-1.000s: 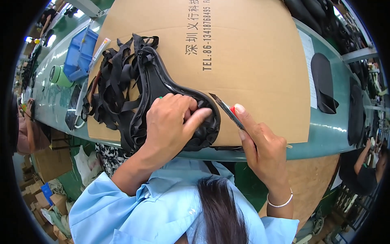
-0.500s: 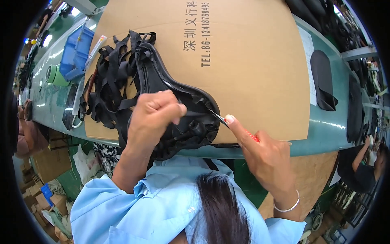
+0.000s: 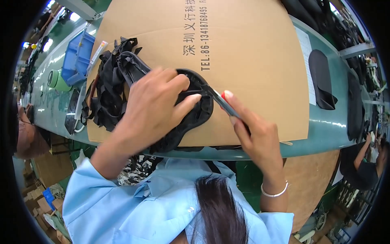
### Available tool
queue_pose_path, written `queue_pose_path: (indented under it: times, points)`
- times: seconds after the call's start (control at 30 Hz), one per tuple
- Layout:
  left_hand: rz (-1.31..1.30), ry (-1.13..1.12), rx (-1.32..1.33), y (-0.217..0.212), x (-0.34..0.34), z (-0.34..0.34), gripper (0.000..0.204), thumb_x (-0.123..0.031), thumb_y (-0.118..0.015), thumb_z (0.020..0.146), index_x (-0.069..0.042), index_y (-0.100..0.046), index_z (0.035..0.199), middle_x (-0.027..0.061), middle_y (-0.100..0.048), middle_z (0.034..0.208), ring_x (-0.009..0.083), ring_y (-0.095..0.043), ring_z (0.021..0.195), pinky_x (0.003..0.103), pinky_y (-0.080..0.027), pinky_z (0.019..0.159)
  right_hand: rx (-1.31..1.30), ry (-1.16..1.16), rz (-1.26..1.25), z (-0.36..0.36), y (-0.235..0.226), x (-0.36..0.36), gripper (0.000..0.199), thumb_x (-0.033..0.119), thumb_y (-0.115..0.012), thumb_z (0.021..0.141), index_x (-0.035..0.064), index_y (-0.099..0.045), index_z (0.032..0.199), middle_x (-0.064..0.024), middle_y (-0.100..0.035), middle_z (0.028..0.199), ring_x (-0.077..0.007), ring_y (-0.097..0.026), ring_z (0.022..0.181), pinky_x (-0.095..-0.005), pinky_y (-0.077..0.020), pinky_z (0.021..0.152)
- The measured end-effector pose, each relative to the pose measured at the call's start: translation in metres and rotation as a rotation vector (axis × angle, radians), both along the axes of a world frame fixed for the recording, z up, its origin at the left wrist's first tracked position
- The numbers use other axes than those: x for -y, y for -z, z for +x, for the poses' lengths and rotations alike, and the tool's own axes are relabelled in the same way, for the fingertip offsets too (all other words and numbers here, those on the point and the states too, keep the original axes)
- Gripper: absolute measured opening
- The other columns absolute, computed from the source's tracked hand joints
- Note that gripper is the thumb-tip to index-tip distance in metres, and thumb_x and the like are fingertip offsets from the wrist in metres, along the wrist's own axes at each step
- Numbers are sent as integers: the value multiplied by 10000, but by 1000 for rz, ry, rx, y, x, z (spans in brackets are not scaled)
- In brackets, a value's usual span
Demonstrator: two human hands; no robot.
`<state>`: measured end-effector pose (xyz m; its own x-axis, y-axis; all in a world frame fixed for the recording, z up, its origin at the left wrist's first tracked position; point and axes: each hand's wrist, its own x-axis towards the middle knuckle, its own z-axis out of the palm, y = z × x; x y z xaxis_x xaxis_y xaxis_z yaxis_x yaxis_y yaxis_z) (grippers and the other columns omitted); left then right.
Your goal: Trimming excess material from bicycle saddles using a utility knife.
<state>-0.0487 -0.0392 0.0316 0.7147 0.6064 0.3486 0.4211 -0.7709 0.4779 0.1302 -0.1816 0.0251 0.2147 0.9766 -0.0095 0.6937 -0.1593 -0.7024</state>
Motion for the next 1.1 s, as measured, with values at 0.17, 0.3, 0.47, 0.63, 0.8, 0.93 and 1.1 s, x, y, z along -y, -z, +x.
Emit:
queue_pose_path:
  times: [0.17,0.3,0.47,0.63,0.8,0.93,1.1]
  points:
    - [-135,248,-338,6,-60,34,198,-202,-640,794,-6,-655,781,72,-628,746,213,-552,693,282,-432,673,-226,27,-198,-4,-9,-27,507,42,-581,875,132,-490,1365,-188,-643,1066,-283,-649,717,-316,-505,672]
    - [-1212,60,299,9,-73,37,176,-188,-649,803,-18,-667,761,-19,-587,732,62,-463,680,231,-387,677,-214,116,-24,-30,14,3,550,51,-555,900,126,-401,1422,-219,-628,1096,-346,-666,795,-341,-504,692]
    - [-1070,387,981,-18,-72,41,209,-218,-599,904,-43,-660,808,66,-597,833,172,-517,790,306,-387,777,-244,237,-47,-56,16,20,574,52,-515,917,73,-305,1451,-244,-549,1273,-398,-661,789,-394,-536,710]
    - [-1332,707,1768,-25,-64,53,324,-303,-509,961,-32,-637,1086,59,-604,767,90,-527,740,226,-375,614,-272,286,-20,-80,20,33,587,108,-492,932,154,-291,1482,-83,-607,734,-121,-500,451,-276,-432,455]
    - [-998,391,600,-30,-55,16,240,-283,-615,910,-51,-674,899,77,-677,932,102,-533,526,223,-411,502,-33,216,-101,-53,-3,32,521,117,-588,872,176,-485,1379,-161,-615,672,-325,-615,579,-396,-459,546]
    - [12,269,-278,-7,-38,4,167,-144,-707,709,-18,-668,811,62,-636,806,214,-567,742,345,-456,659,193,55,-1,-27,-5,16,508,94,-563,877,204,-497,1368,-133,-567,600,-258,-567,476,-357,-425,471]
    - [141,620,7,31,-65,20,117,-146,-697,573,-71,-633,638,44,-498,738,233,-484,824,348,-389,776,-413,205,-291,-18,-9,-2,490,100,-515,900,151,-473,1386,-32,-528,585,-110,-498,427,-279,-426,433]
